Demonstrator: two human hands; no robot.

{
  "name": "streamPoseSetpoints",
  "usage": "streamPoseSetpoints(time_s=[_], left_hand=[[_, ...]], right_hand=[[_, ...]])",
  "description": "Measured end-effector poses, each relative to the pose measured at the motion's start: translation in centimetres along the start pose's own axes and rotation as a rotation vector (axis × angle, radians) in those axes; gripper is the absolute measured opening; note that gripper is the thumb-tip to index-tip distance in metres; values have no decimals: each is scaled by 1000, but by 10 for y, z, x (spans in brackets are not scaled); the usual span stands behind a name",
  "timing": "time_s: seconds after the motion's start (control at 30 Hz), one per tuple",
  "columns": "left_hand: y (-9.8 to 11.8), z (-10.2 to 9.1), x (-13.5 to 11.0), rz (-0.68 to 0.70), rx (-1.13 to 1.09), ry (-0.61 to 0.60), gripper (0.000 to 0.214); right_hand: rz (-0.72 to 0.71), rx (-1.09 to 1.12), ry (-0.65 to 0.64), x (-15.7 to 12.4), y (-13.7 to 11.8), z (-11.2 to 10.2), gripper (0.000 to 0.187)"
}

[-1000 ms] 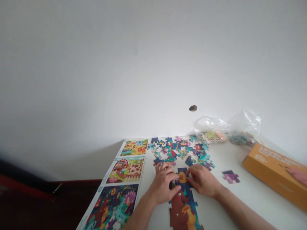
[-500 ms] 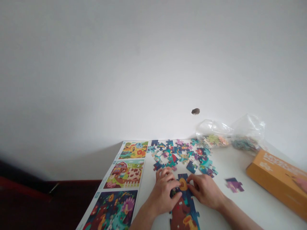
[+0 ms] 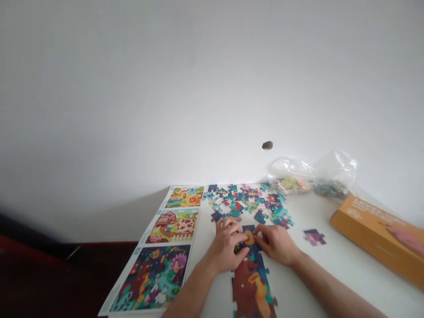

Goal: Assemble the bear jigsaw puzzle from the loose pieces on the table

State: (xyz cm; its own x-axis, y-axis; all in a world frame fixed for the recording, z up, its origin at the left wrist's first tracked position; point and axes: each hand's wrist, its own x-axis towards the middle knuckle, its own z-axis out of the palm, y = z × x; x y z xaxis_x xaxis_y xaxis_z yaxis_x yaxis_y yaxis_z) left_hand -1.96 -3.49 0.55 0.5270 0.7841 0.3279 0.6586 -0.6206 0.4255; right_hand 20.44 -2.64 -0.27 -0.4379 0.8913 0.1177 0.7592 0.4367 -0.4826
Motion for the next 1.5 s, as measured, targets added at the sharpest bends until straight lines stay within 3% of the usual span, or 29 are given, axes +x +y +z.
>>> streamPoseSetpoints(time_s=[0.17, 0.37, 0.53, 0.77, 1.0, 1.17, 1.33, 1.5], left_hand=[[4, 4, 1, 36, 85, 55, 17], [2, 8, 3, 119, 160, 116, 28], [5, 12, 2, 56, 288, 91, 40], [20, 16, -20, -57, 304, 10, 69], [52, 16, -62, 6, 279, -153, 79], [54, 18, -61, 8, 278, -285, 76], [50, 16, -55, 38, 262, -334, 74], [47, 16, -54, 96, 265, -358, 72]], right_hand=[[-14, -60, 82, -2, 0, 3, 21], [23, -150, 74, 0, 3, 6, 20], [11, -178, 92, -2, 3, 5, 23], [-12, -205, 99, -2, 6, 5, 22], [2, -220, 86, -2, 9, 3, 25], [22, -239, 88, -19, 13, -4, 24], [23, -253, 101, -43, 16, -13, 22], [85, -270, 123, -42, 14, -13, 21]])
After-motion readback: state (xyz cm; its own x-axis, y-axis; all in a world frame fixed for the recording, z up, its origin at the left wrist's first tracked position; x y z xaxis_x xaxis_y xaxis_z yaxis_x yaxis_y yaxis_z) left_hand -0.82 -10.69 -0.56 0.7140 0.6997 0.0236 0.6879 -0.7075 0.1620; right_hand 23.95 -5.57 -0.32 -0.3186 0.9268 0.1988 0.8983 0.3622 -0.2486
